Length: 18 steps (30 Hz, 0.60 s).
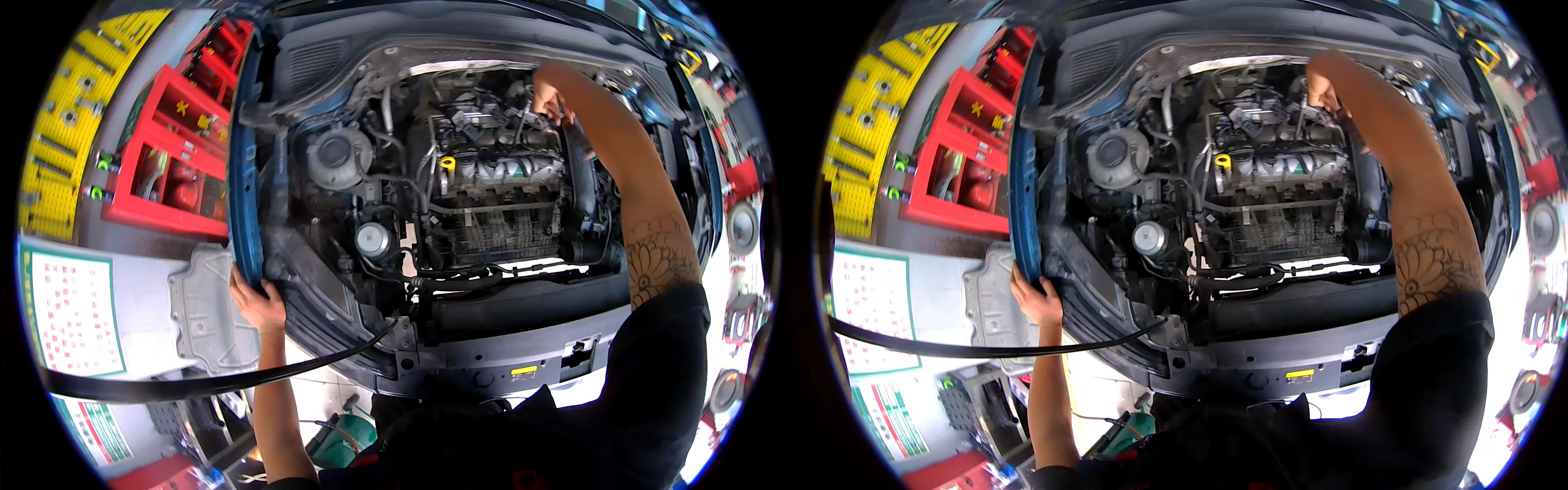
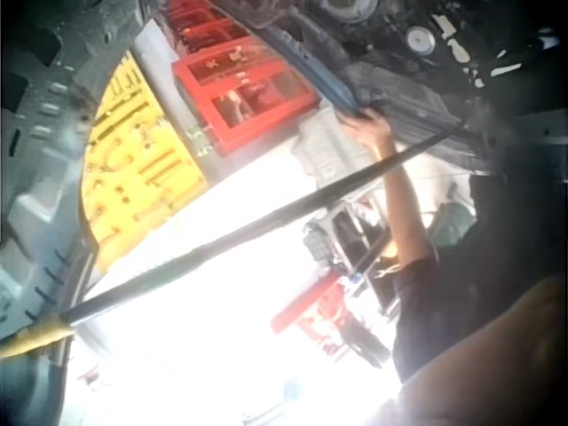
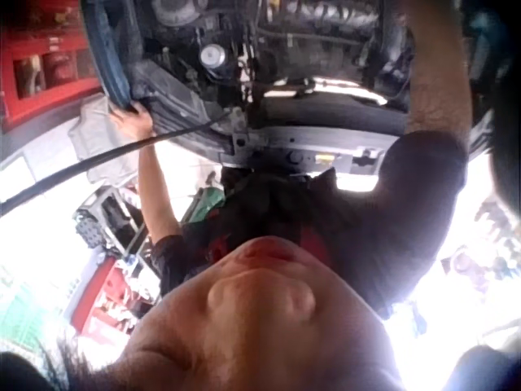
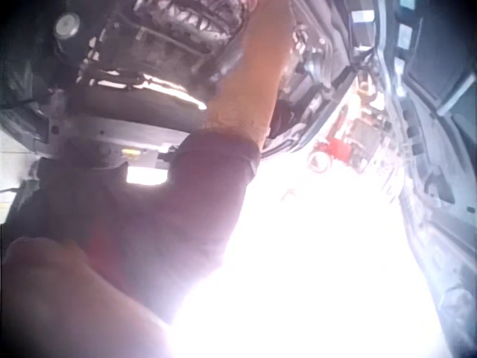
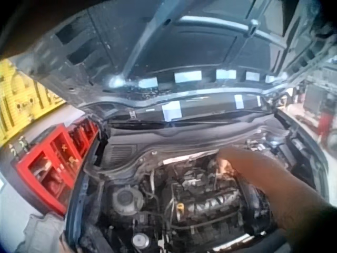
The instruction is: The person works under the open hood of a car, using a ratchet and other hand tools to loosen and tighten bolts on engine components. They reposition hoses and parts to access different areas of the engine bay.
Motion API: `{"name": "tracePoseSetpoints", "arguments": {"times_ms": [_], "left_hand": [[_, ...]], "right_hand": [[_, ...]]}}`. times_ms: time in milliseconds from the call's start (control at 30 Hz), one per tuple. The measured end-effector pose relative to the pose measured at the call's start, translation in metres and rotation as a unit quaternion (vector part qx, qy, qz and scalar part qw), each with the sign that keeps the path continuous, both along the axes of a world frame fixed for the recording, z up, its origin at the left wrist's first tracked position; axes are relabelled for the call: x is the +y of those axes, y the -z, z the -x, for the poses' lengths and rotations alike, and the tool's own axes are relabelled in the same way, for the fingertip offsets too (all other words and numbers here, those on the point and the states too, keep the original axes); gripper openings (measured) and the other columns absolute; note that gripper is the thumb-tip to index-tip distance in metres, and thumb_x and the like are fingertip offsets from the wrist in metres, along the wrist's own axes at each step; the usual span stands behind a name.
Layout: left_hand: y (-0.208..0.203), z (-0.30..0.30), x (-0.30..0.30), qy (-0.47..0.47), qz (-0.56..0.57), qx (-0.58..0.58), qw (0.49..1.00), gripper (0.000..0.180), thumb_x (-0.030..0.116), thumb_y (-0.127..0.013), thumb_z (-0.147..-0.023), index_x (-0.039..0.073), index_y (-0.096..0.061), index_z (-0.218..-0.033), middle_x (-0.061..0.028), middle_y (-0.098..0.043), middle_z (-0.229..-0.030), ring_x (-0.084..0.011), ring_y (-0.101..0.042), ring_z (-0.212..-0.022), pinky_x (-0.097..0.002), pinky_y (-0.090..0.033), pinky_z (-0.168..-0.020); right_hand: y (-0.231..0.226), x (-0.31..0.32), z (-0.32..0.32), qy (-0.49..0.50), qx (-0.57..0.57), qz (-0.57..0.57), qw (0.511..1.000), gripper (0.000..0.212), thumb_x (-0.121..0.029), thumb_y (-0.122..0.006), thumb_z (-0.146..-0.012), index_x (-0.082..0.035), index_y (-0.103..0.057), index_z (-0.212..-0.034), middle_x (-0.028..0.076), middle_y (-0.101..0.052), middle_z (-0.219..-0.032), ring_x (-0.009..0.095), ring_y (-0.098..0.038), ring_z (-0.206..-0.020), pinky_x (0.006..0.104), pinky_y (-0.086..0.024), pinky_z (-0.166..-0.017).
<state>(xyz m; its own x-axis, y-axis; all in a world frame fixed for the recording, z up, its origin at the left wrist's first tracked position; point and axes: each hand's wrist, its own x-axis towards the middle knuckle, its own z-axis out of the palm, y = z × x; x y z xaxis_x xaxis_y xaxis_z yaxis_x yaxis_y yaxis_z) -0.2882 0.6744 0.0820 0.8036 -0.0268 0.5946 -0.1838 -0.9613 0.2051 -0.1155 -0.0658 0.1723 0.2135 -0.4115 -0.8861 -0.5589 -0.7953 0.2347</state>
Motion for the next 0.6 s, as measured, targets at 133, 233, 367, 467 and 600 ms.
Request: {"name": "tracePoseSetpoints", "arguments": {"times_ms": [133,233,367,467,600], "left_hand": [[-0.003,0.011,0.012,-0.014,-0.015,-0.006,1.000,0.069,0.014,-0.056,-0.086,-0.003,-0.039,-0.151,-0.0295,-0.048,-0.140,-0.0495,-0.047,-0.128,-0.0519,-0.040,-0.108],[0.002,0.009,0.014,-0.020,-0.011,0.001,1.000,0.070,0.016,-0.055,-0.086,-0.003,-0.039,-0.151,-0.0289,-0.048,-0.141,-0.0486,-0.047,-0.127,-0.0522,-0.039,-0.107],[0.002,0.004,0.008,-0.003,-0.035,-0.011,0.999,0.068,0.017,-0.053,-0.087,-0.004,-0.039,-0.150,-0.0277,-0.049,-0.141,-0.0477,-0.048,-0.126,-0.0528,-0.040,-0.106],[0.002,0.000,0.005,0.007,-0.043,-0.022,0.999,0.068,0.018,-0.053,-0.087,-0.004,-0.039,-0.150,-0.0275,-0.049,-0.140,-0.0473,-0.048,-0.126,-0.0530,-0.040,-0.106],[0.000,0.005,0.009,0.006,-0.047,-0.015,0.999,0.068,0.019,-0.053,-0.088,-0.003,-0.039,-0.150,-0.0284,-0.049,-0.140,-0.0475,-0.048,-0.126,-0.0531,-0.040,-0.106]], "right_hand": [[0.007,0.040,0.004,-0.431,-0.243,0.239,0.835,0.020,-0.015,-0.086,-0.076,-0.015,-0.079,-0.095,0.005,-0.077,-0.105,0.028,-0.073,-0.102,0.0496,-0.061,-0.072],[-0.005,0.041,0.016,-0.417,-0.246,0.220,0.847,0.027,-0.008,-0.080,-0.072,-0.009,-0.078,-0.100,0.010,-0.077,-0.106,0.030,-0.073,-0.102,0.0493,-0.061,-0.078],[-0.014,0.031,0.016,-0.013,-0.054,-0.031,0.998,0.031,-0.006,-0.073,-0.071,-0.006,-0.078,-0.101,0.013,-0.076,-0.105,0.030,-0.073,-0.104,0.0486,-0.060,-0.083],[0.023,0.014,0.010,-0.401,-0.267,0.249,0.840,0.033,-0.023,-0.082,-0.076,-0.014,-0.079,-0.108,0.004,-0.076,-0.113,0.027,-0.070,-0.110,0.0468,-0.060,-0.086],[0.001,0.029,0.009,-0.426,-0.332,0.218,0.813,0.025,-0.014,-0.072,-0.079,-0.006,-0.078,-0.102,0.014,-0.076,-0.106,0.032,-0.072,-0.105,0.0476,-0.059,-0.086]]}}
